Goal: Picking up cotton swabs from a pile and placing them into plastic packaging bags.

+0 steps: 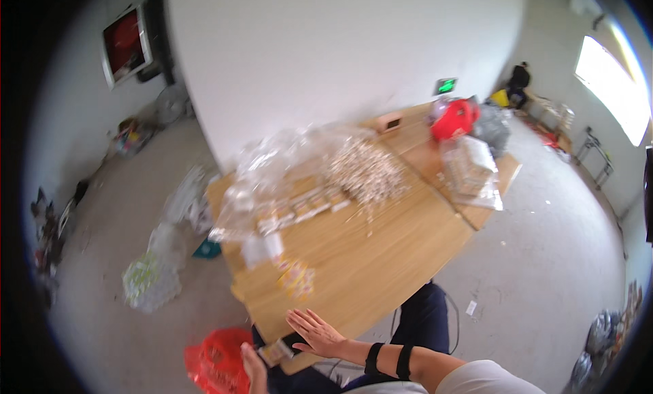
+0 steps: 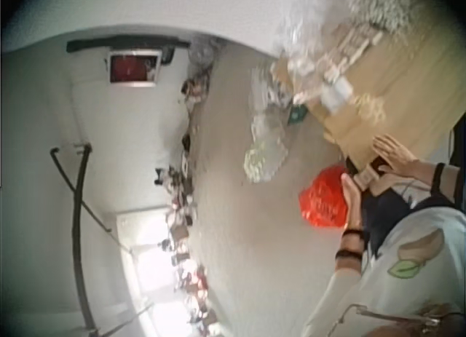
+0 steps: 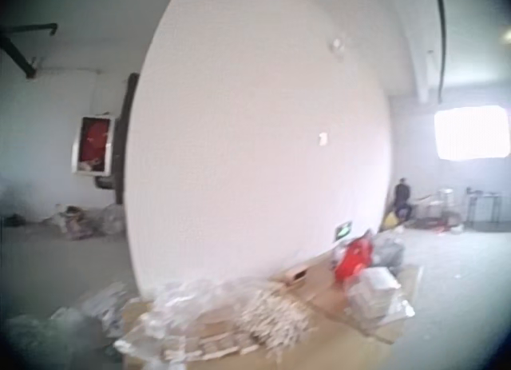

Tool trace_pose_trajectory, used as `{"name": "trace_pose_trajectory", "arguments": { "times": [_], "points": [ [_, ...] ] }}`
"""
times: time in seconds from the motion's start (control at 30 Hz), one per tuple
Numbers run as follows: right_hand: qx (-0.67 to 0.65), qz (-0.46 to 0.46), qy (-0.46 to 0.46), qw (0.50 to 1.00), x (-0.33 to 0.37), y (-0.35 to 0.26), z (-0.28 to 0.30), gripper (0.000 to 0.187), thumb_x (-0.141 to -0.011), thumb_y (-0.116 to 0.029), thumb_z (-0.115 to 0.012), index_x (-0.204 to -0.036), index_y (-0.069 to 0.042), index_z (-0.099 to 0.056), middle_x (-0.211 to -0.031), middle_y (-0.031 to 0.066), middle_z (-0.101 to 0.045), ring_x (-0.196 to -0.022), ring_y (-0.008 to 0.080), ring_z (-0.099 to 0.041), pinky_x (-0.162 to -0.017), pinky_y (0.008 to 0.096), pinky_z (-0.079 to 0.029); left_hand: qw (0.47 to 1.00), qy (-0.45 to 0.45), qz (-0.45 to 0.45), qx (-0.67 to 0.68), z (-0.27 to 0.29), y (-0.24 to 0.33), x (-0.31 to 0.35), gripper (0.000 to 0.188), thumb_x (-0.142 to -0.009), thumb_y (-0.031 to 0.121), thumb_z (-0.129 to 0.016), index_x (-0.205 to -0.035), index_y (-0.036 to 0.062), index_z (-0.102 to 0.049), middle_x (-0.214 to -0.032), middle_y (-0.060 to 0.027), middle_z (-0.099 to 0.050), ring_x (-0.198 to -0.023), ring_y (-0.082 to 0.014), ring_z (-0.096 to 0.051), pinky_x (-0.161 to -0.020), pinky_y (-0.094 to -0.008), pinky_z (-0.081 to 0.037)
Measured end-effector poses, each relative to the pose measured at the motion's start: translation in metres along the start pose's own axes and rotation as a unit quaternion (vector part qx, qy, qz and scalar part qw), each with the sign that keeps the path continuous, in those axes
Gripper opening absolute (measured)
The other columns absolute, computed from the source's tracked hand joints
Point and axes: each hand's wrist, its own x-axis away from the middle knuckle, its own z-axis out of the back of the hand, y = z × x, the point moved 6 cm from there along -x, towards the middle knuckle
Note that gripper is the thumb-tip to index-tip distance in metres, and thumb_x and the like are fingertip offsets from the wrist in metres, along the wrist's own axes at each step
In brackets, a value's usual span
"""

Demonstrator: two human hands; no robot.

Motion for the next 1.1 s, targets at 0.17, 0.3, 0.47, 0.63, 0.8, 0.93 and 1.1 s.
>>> {"name": "trace_pose_trajectory", "arguments": {
  "times": [0.17, 0.3, 0.47, 0.63, 0.8, 0.93, 1.1],
  "points": [
    [0.017, -0.256, 0.101, 0.961, 0.049, 0.171, 0.082, 0.064, -0.091, -0.031, -0.064, -0.145, -0.005, -0.043, -0.15, 0.0179, -0.041, -0.138, 0.0377, -0.037, -0.115, 0.0481, -0.031, 0.946, 0.065, -0.254, -0.189, -0.033, 0.132, 0.037, 0.055, -0.104, 0.047, -0.046, -0.128, -0.0026, -0.053, -0.112, -0.0242, -0.059, -0.109, -0.0396, -0.057, -0.096, -0.0476, -0.044],
    [0.041, -0.353, 0.169, 0.919, 0.049, 0.244, 0.133, 0.063, -0.087, -0.03, -0.068, -0.142, -0.01, -0.046, -0.145, 0.0194, -0.044, -0.135, 0.0373, -0.041, -0.112, 0.0476, -0.035, 0.957, -0.12, -0.229, -0.135, -0.105, 0.152, 0.044, 0.053, -0.104, 0.042, -0.043, -0.136, -0.0007, -0.047, -0.133, -0.026, -0.052, -0.126, -0.041, -0.049, -0.109, -0.0508, -0.037],
    [0.023, -0.391, 0.176, 0.903, 0.019, 0.302, 0.151, 0.061, -0.087, -0.034, -0.069, -0.143, -0.019, -0.048, -0.143, 0.019, -0.045, -0.133, 0.0392, -0.042, -0.109, 0.0491, -0.037, 0.812, -0.175, -0.476, -0.29, -0.238, 0.207, 0.106, 0.054, -0.099, 0.031, -0.051, -0.142, -0.0002, -0.042, -0.149, -0.0237, -0.038, -0.141, -0.0429, -0.034, -0.117, -0.058, -0.024],
    [0.007, -0.421, 0.131, 0.897, -0.017, 0.339, 0.158, 0.056, -0.09, -0.039, -0.066, -0.142, -0.025, -0.051, -0.142, 0.0186, -0.047, -0.131, 0.0402, -0.043, -0.108, 0.0489, -0.038, 0.778, -0.197, -0.485, -0.347, -0.275, 0.208, 0.112, 0.068, -0.089, 0.036, -0.061, -0.145, 0.0035, -0.04, -0.154, -0.0221, -0.035, -0.145, -0.043, -0.029, -0.12, -0.0628, -0.017],
    [0.101, -0.441, 0.135, 0.881, -0.035, 0.368, 0.159, 0.054, -0.091, -0.045, -0.063, -0.141, -0.027, -0.053, -0.14, 0.0123, -0.049, -0.13, 0.0363, -0.043, -0.107, 0.0471, -0.037, 0.776, -0.136, -0.538, -0.301, -0.27, 0.235, 0.125, 0.055, -0.099, 0.039, -0.051, -0.143, 0.0057, -0.046, -0.143, -0.0224, -0.05, -0.136, -0.0407, -0.043, -0.116, -0.0566, -0.03],
    [0.102, -0.447, 0.148, 0.876, -0.038, 0.361, 0.16, 0.057, -0.091, -0.043, -0.063, -0.142, -0.022, -0.052, -0.139, 0.0105, -0.05, -0.129, 0.0334, -0.044, -0.108, 0.0461, -0.036, 0.788, -0.154, -0.519, -0.294, -0.272, 0.221, 0.118, 0.06, -0.096, 0.036, -0.055, -0.148, 0.0082, -0.042, -0.153, -0.0191, -0.041, -0.145, -0.0411, -0.032, -0.12, -0.0588, -0.022],
    [0.042, -0.416, 0.175, 0.892, -0.003, 0.311, 0.138, 0.065, -0.091, -0.039, -0.064, -0.142, -0.002, -0.047, -0.141, 0.013, -0.05, -0.131, 0.0311, -0.044, -0.11, 0.045, -0.035, 0.79, -0.209, -0.455, -0.355, -0.271, 0.209, 0.112, 0.068, -0.087, 0.035, -0.063, -0.144, 0.0056, -0.041, -0.152, -0.0211, -0.037, -0.144, -0.0408, -0.031, -0.12, -0.0622, -0.017]
  ]
}}
